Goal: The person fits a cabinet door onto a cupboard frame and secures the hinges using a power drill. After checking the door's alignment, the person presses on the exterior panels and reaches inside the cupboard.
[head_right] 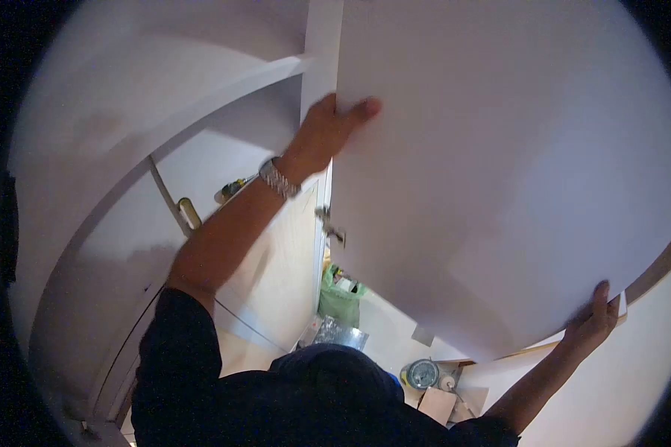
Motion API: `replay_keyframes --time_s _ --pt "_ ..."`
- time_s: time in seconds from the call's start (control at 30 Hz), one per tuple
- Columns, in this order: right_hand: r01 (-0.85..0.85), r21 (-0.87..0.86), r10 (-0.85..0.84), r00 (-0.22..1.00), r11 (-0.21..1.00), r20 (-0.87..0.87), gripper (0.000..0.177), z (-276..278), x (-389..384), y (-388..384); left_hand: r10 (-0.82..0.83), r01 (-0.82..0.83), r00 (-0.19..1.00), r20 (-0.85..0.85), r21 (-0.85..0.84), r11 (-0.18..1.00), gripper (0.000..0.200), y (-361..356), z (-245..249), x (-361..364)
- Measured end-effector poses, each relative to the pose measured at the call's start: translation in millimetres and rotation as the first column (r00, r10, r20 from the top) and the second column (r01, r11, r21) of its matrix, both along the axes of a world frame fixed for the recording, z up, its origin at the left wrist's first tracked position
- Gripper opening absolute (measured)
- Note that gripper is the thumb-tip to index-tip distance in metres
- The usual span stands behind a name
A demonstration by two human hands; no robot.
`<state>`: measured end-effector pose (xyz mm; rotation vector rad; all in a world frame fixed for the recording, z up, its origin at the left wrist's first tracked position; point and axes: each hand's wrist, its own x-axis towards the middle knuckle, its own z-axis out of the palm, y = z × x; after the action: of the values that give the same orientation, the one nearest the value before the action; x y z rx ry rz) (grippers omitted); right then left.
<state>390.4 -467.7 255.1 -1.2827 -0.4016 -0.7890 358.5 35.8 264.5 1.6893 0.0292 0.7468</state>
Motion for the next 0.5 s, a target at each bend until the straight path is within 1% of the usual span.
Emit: replay_keyframes --time_s 0.03,0.07,0.13,0.17,0.27,0.3,0.33,0.4,0.5 --pt "-0.094 0.064 0.092 0.995 0.994 0.03 0.037 3.4 4.4 2.3 0.01 -0.01 1.0 -0.002 0.037 0.999 0.066 7.2 11.4 -0.2" --pt "-0.075 0.095 0.072 0.997 0.993 0.028 0.036 6.5 10.0 5.9 0.021 -0.021 1.0 0.0 0.077 0.997 0.068 14.2 21.4 0.6" --pt "-0.025 0.159 0.022 1.0 0.987 0.021 0.034 9.8 17.8 10.9 0.001 -0.006 0.999 0.051 0.097 0.995 0.069 22.1 38.6 -3.0" --pt "-0.106 0.172 0.101 0.994 0.979 0.034 0.031 11.0 21.9 12.3 -0.011 0.003 0.997 0.079 0.107 0.994 0.069 25.6 44.9 -2.4" --pt "-0.11 0.235 0.109 0.994 0.966 0.015 0.03 17.9 26.1 24.6 0.032 -0.051 0.991 0.126 0.147 0.988 0.071 32.0 61.6 9.6" --pt "-0.197 0.244 0.186 0.98 0.95 0.065 0.027 17.0 31.2 27.6 0.018 -0.04 0.99 0.139 0.155 0.987 0.069 34.7 66.5 11.8" --pt "-0.17 0.239 0.158 0.985 0.956 0.068 0.027 18.7 35.5 32.9 0.129 -0.167 0.977 0.167 0.238 0.957 0.075 39.1 73.2 15.9" --pt "-0.109 0.228 0.095 0.993 0.968 0.074 0.025 22.8 36.3 42.2 0.327 -0.402 0.912 0.249 0.383 0.832 0.088 38.9 87.3 19.5" --pt "-0.186 0.196 0.163 0.979 0.963 0.125 0.026 19.7 56.7 36.7 0.124 -0.148 0.986 0.109 0.244 0.958 0.079 32.4 106.6 6.7"
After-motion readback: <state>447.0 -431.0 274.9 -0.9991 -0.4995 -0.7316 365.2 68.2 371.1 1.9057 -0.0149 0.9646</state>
